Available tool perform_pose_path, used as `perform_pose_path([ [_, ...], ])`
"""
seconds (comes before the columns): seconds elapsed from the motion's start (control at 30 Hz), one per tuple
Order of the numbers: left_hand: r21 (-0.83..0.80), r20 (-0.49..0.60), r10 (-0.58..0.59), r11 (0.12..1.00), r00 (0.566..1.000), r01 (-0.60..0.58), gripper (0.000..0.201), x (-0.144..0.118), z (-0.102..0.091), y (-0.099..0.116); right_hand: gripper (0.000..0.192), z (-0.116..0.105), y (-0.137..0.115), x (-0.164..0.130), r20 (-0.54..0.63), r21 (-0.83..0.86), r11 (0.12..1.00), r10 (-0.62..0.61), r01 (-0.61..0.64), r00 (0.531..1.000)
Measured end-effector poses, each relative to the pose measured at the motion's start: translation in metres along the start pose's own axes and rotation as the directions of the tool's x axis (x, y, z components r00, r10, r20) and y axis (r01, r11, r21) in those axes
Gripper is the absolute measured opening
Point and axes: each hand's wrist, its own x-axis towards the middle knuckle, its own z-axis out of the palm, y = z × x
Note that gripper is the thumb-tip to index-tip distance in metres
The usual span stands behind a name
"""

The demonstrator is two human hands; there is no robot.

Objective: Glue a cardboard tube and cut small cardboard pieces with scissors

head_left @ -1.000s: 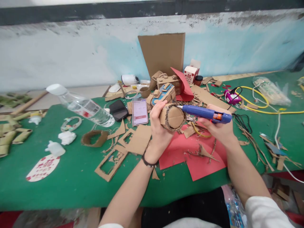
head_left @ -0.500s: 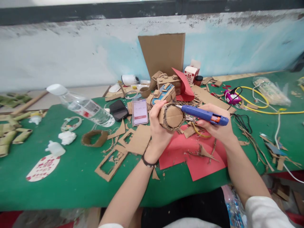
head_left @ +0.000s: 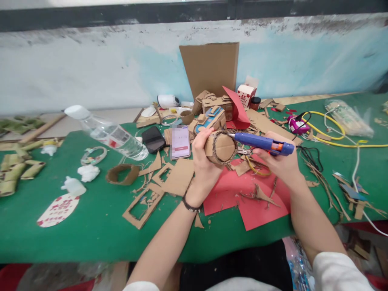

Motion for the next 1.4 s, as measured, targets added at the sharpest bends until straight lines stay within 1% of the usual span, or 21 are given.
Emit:
perform_pose_path([
  [0.17, -0.041, -0.027, 0.005, 0.999, 1.000, -0.006, 0.081, 0.003, -0.001, 0.004, 0.052, -0.002, 0.000, -0.001, 0.010, -0.059, 0.998, 0.005, -0.005, 1.000],
  [0.3, -0.018, -0.033, -0.020, 1.000, 0.999, 0.020, 0.083, 0.007, -0.005, 0.006, 0.054, -0.003, 0.002, 0.000, 0.021, -0.119, 0.993, 0.004, -0.002, 1.000],
  [0.43, 0.000, -0.066, -0.034, 0.999, 0.997, 0.034, 0.087, 0.009, -0.007, 0.001, 0.056, -0.004, 0.002, 0.001, 0.022, -0.174, 0.984, -0.042, 0.045, 0.999],
  [0.5, 0.014, -0.088, -0.033, 0.999, 0.996, 0.034, 0.090, 0.009, -0.007, -0.001, 0.051, -0.004, 0.001, 0.001, 0.023, -0.166, 0.984, -0.061, 0.064, 0.998],
  [0.6, 0.014, -0.092, -0.033, 0.999, 0.995, 0.035, 0.091, 0.009, -0.007, -0.001, 0.037, -0.004, -0.003, 0.001, 0.032, -0.121, 0.991, -0.057, 0.060, 0.998],
  [0.7, 0.014, -0.055, -0.030, 0.999, 0.998, 0.031, 0.088, 0.008, -0.008, 0.003, 0.028, -0.003, -0.007, 0.002, 0.048, -0.072, 0.996, -0.051, 0.054, 0.998],
  [0.8, 0.009, -0.023, -0.010, 1.000, 1.000, 0.010, 0.087, 0.008, -0.010, 0.005, 0.032, -0.003, -0.008, 0.002, 0.039, -0.037, 0.998, -0.044, 0.046, 0.998],
  [0.93, 0.004, -0.067, -0.028, 1.000, 0.997, 0.028, 0.091, 0.008, -0.010, 0.002, 0.034, -0.003, -0.008, 0.001, 0.006, -0.017, 0.998, -0.060, 0.060, 0.998],
  [1.07, 0.007, -0.060, -0.009, 1.000, 0.998, 0.010, 0.090, 0.008, -0.009, 0.001, 0.032, -0.003, -0.006, 0.001, 0.036, 0.012, 0.996, -0.085, 0.085, 0.996],
  [1.13, -0.001, -0.047, 0.007, 1.000, 0.999, -0.007, 0.090, 0.008, -0.009, 0.002, 0.031, -0.002, -0.005, 0.001, 0.051, 0.003, 0.996, -0.087, 0.087, 0.995],
  [1.27, 0.018, -0.021, 0.004, 1.000, 1.000, -0.004, 0.088, 0.008, -0.011, 0.003, 0.029, -0.001, -0.006, 0.001, 0.051, -0.033, 0.997, -0.073, 0.074, 0.996],
  [1.4, 0.023, -0.004, -0.003, 1.000, 1.000, 0.004, 0.087, 0.007, -0.012, 0.000, 0.040, 0.001, -0.005, 0.000, 0.017, -0.076, 0.997, -0.021, 0.022, 1.000],
])
